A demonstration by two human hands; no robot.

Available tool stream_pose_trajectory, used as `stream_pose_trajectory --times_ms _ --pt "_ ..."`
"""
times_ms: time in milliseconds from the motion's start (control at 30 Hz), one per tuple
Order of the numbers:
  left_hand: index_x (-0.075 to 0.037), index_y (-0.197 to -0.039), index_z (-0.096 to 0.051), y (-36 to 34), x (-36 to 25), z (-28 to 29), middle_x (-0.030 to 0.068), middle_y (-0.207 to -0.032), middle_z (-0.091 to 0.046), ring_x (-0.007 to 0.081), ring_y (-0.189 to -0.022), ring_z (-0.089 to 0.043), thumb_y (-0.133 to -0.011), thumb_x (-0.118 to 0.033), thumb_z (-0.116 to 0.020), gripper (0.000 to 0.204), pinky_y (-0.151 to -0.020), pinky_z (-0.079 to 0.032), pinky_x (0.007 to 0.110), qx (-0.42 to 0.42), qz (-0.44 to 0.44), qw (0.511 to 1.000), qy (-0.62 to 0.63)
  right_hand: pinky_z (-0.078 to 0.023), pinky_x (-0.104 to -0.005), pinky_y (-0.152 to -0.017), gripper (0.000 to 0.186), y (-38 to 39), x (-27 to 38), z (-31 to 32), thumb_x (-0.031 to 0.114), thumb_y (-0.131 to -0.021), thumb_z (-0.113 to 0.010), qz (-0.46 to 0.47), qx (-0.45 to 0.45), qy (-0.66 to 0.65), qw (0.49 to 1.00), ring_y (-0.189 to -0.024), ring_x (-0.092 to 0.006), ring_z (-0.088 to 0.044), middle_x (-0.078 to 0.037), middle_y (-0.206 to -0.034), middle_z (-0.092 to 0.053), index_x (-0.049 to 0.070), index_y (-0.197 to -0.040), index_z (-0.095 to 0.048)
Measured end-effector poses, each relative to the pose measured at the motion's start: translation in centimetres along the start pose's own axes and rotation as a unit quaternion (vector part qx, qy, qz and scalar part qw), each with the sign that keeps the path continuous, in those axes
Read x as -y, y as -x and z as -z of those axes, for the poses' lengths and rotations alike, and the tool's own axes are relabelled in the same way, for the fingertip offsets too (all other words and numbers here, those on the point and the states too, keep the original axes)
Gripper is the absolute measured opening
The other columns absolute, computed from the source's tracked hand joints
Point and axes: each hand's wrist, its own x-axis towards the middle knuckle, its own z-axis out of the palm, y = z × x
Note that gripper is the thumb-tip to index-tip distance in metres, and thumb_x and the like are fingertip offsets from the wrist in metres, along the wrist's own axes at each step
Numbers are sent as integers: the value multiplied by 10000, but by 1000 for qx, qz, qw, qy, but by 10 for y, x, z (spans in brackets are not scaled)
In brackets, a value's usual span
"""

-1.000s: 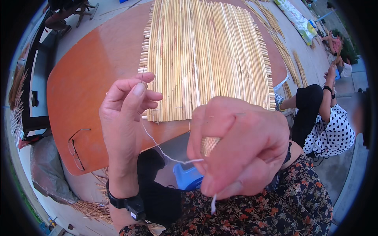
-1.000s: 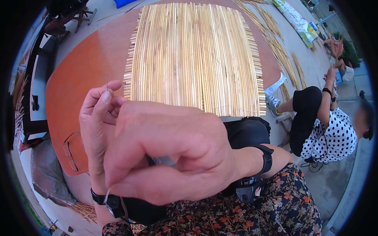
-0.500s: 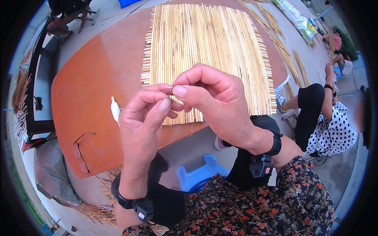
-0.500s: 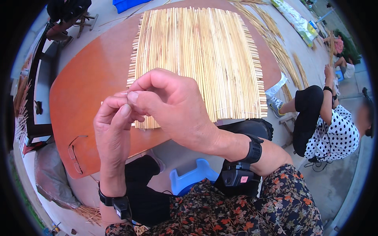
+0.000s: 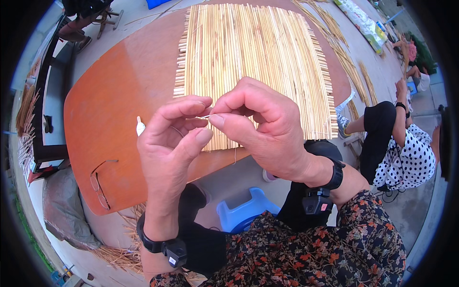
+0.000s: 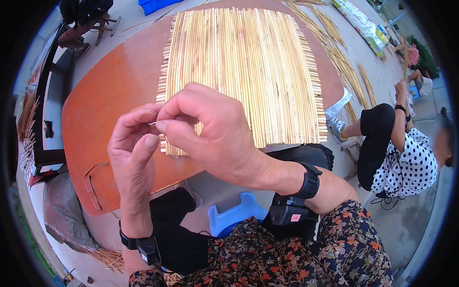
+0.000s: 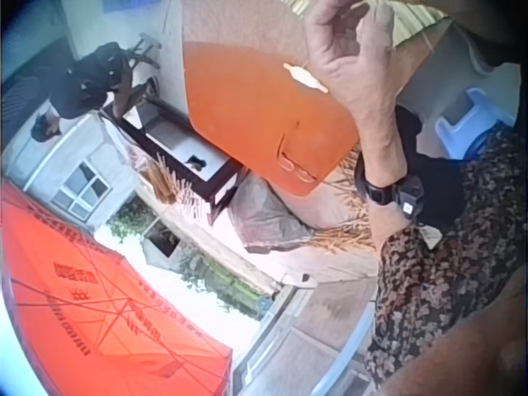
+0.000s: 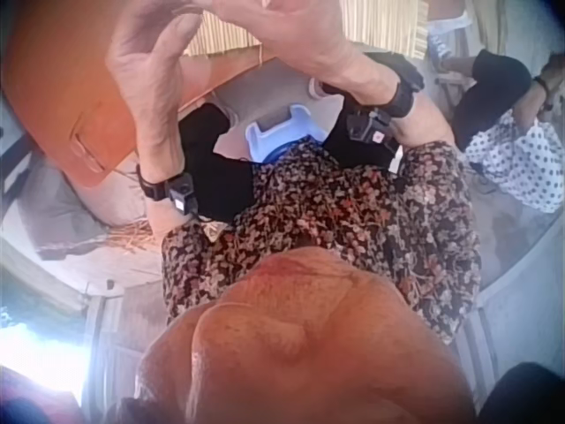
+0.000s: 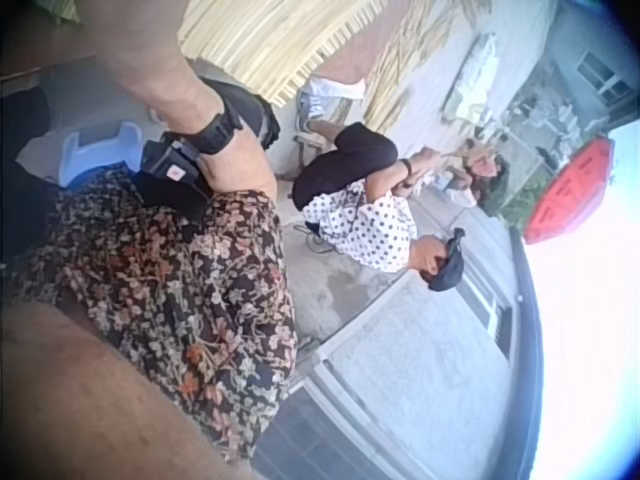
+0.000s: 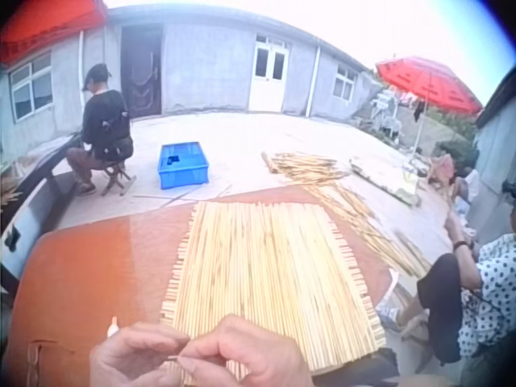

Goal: The person threads a needle and uses it to bind together long straw stalks on a table to create a woven mat. The person pulls thread through the material and uses shears to trim the thread after securing a section.

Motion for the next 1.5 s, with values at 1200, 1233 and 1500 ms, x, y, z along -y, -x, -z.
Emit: stream_pose_trajectory --times_ms 1200,1233,1500 --pt "30 -1022 -629 5 -3 3 70 -968 -662 116 -869 -631 -903 -29 -633 133 -812 -522 256 28 81 996 -9 -451 -196 -685 26 0 6 -5 20 -893 -625 -113 3 -130 985 -774 -41 -542 4 -835 -600 -3 -898 -613" --pt "30 -1022 -629 5 -3 3 70 -968 -662 116 -869 -631 -903 -29 -633 133 -812 -522 256 28 81 996 -9 -455 -196 -677 32 0 6 -5 25 -894 -630 -110 3 -115 987 -768 -42 -547 0 -836 -602 -2 -900 -614" --pt "26 -1002 -621 8 -9 0 91 -921 -676 131 -856 -649 -899 -28 -632 117 -791 -527 260 3 106 992 61 -488 -198 -613 49 -3 19 -5 20 -892 -642 -181 -4 -223 958 -706 -62 -575 -33 -838 -616 -18 -908 -615"
